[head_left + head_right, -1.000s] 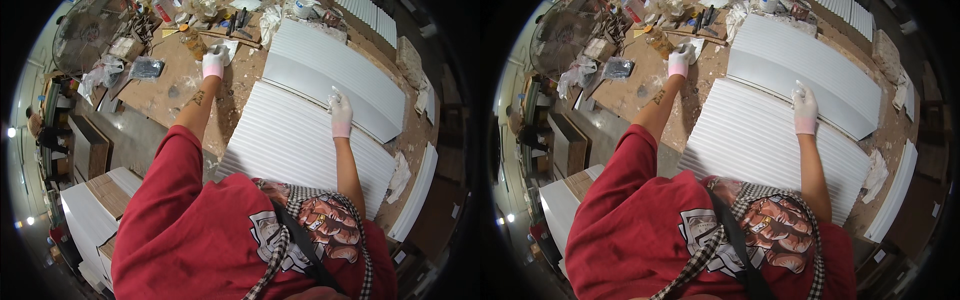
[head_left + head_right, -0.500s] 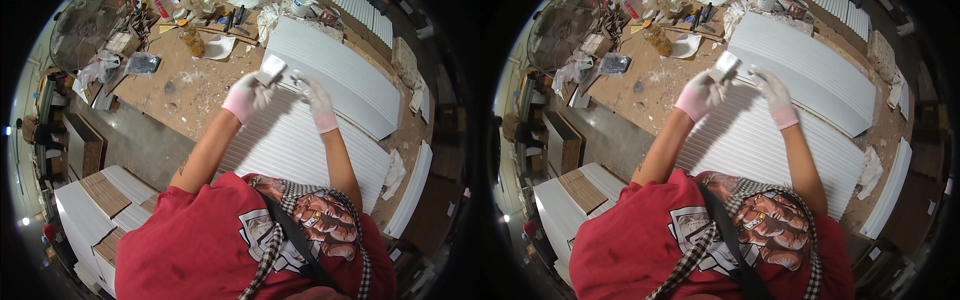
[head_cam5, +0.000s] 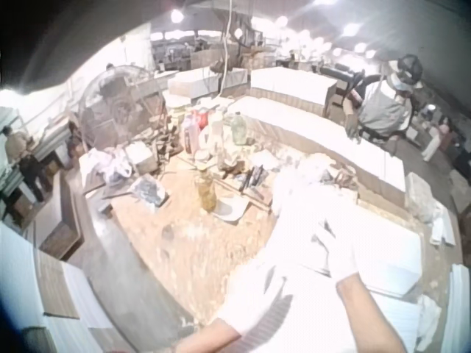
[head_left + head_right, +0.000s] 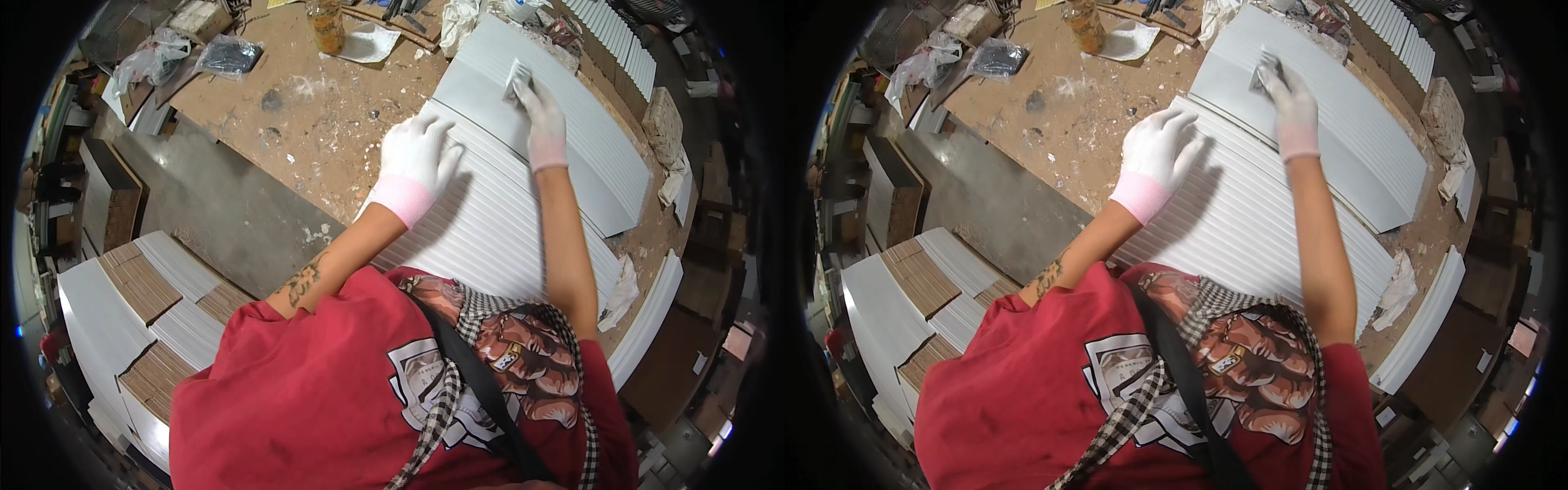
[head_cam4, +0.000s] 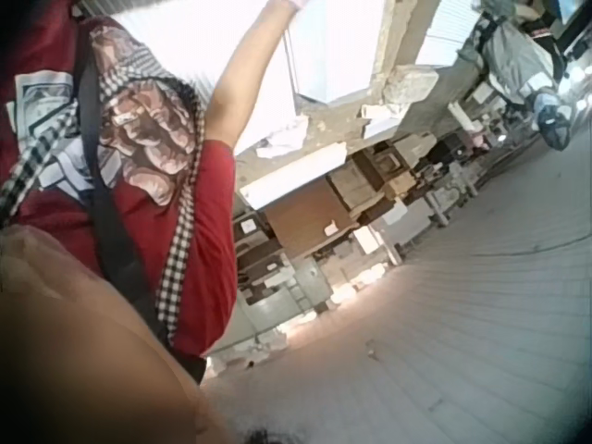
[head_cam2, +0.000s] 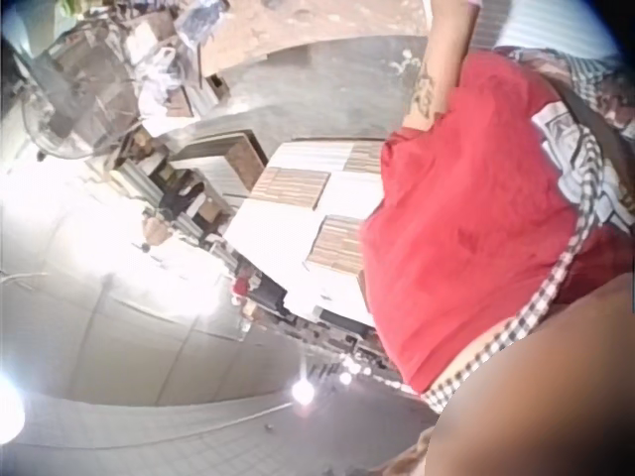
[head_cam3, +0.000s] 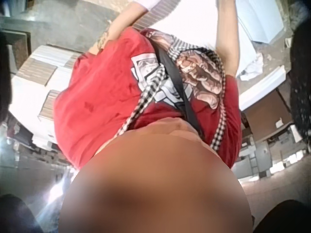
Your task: The person sands the edges of white ribbed panels using a sanding block. They repeatedly rub the block along the panel edges and occasionally wipe the surface with a cloth.
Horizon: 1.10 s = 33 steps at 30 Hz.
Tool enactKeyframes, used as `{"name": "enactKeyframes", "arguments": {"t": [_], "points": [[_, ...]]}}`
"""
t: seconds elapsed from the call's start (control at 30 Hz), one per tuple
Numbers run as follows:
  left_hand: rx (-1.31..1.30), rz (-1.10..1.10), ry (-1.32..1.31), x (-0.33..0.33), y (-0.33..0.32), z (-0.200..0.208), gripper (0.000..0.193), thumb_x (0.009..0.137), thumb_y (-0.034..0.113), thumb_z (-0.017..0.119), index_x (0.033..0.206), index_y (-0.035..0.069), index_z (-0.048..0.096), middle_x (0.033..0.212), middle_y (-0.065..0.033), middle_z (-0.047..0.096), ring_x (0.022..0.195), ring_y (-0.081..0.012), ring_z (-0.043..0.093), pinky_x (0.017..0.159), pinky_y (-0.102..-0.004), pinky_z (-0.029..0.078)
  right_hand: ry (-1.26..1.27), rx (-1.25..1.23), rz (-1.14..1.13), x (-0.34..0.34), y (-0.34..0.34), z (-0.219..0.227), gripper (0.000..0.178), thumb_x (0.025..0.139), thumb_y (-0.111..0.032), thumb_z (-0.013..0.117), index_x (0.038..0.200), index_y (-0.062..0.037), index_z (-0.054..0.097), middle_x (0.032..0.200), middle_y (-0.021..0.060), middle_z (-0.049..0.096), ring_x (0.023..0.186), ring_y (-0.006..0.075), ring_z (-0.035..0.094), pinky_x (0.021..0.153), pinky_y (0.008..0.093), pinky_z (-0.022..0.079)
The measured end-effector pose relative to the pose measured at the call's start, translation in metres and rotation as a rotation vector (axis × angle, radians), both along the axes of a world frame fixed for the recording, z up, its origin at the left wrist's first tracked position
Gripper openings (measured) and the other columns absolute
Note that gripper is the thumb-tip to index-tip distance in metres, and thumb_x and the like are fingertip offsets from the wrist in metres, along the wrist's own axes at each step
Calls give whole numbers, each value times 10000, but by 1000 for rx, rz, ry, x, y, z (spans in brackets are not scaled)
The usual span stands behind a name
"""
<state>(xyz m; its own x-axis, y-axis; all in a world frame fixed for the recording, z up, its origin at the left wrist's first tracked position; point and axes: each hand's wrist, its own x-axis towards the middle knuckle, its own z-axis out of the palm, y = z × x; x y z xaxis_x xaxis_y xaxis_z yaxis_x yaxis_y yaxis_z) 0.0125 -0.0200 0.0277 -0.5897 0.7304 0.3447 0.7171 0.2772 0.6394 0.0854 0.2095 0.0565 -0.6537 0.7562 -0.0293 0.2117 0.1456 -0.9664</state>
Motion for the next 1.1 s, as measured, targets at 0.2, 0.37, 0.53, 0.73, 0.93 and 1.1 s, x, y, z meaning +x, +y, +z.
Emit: {"name": "enactKeyframes", "arguments": {"t": [0.2,0.37,0.53,0.73,0.93,1.1], "points": [[-292,18,143,14,-22,-6,570,914,423,670,1366,89,569,1452,-224,485,1312,-388,470,1063,-493,423,-302,1212,180,-69,44,-25,400,842,-313,771,1219,-182,754,1117,168,670,1050,336,628,938,440,516],[-315,9,119,12,-20,-7,596,905,435,675,1372,84,557,1462,-228,478,1311,-387,470,1064,-479,428,-372,1343,317,-98,39,-37,382,811,-319,774,1165,-178,748,1128,156,675,1066,366,623,926,471,521],[-338,-18,48,11,-21,-4,605,912,430,673,1400,96,546,1506,-252,458,1344,-426,462,1104,-499,418,-440,1387,342,-106,41,-35,358,826,-330,759,1157,-192,741,1116,157,674,1061,365,625,906,468,529],[-317,-13,43,11,-22,-4,612,910,428,676,1406,93,546,1504,-256,460,1340,-428,466,1104,-497,419,-460,1334,307,-105,39,-40,339,839,-340,755,1150,-206,743,1115,151,676,1052,364,629,899,466,530],[-320,-36,3,10,-22,-2,601,917,422,674,1404,93,552,1514,-263,455,1357,-439,460,1122,-502,408,-335,1197,-57,-95,45,-37,444,796,-381,794,1154,-123,748,1130,191,678,1075,386,633,943,477,523],[-332,-15,40,11,-20,-4,613,923,421,672,1421,88,547,1511,-263,456,1358,-435,459,1113,-499,421,-373,925,-143,-81,17,-46,501,772,-388,820,1129,-49,730,1139,213,672,1032,404,655,947,472,534]]}}
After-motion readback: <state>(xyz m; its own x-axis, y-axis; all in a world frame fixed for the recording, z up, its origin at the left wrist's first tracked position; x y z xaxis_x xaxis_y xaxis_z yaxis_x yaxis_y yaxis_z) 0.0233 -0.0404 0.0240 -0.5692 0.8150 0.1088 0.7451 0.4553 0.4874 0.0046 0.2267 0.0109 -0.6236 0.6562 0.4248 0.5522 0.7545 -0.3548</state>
